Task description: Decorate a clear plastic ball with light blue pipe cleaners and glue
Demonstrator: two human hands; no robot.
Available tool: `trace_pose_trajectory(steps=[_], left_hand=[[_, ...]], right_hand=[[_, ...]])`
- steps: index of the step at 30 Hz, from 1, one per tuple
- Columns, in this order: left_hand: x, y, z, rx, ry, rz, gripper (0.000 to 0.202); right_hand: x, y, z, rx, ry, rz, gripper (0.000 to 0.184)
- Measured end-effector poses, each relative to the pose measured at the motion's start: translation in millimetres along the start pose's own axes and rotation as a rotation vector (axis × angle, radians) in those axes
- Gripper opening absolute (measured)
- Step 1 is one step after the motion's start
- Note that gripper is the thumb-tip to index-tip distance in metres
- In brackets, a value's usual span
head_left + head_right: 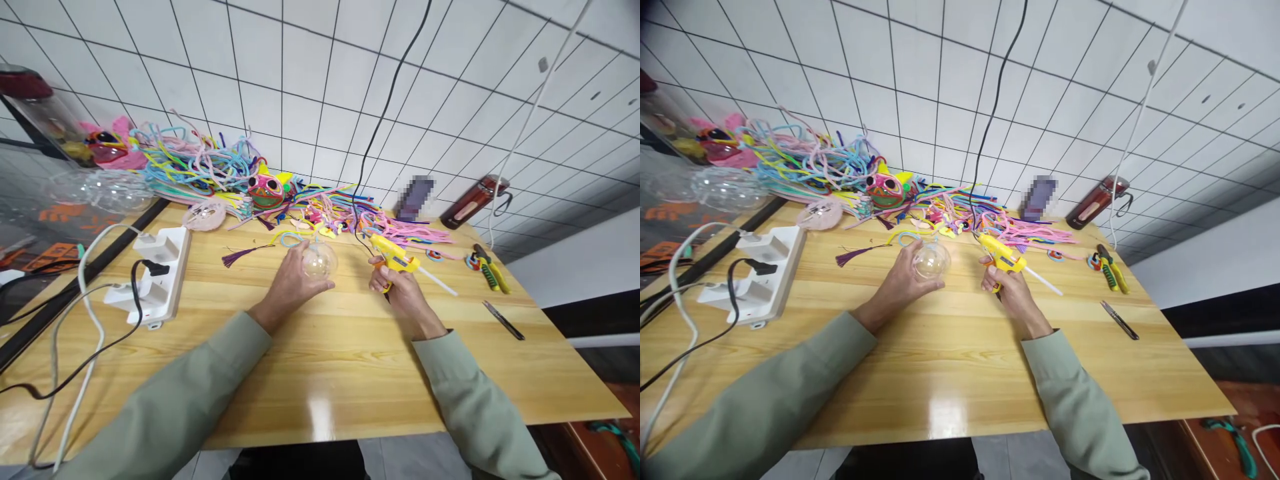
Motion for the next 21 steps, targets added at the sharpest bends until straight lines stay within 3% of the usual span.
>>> trace_pose_trajectory(steps=[4,11,21], left_hand=[[-2.0,2,0,-0.027,-0.036,0.047,0.108],[2.0,9,0,-0.078,-0.006,0.067,0.104],[-5.5,13,-1,-0.189,0.046,0.085,0.111]], right_hand=[[2,12,-1,-0.005,-0.019,-0.092,0.039],[11,25,-14,-0.012,0.063,-0.483,0.041],[2,25,-19,-0.020,-0.003,-0.485,0.037]])
Point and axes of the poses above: each hand's wrist, its own z-axis towards the middle knuckle, its own x-axis out of the back of the hand, y = z × x, the point moved 4 cm from there along z, towards the middle knuckle, and after that the axes turned 13 degrees about -x, right-handed, at the moved point
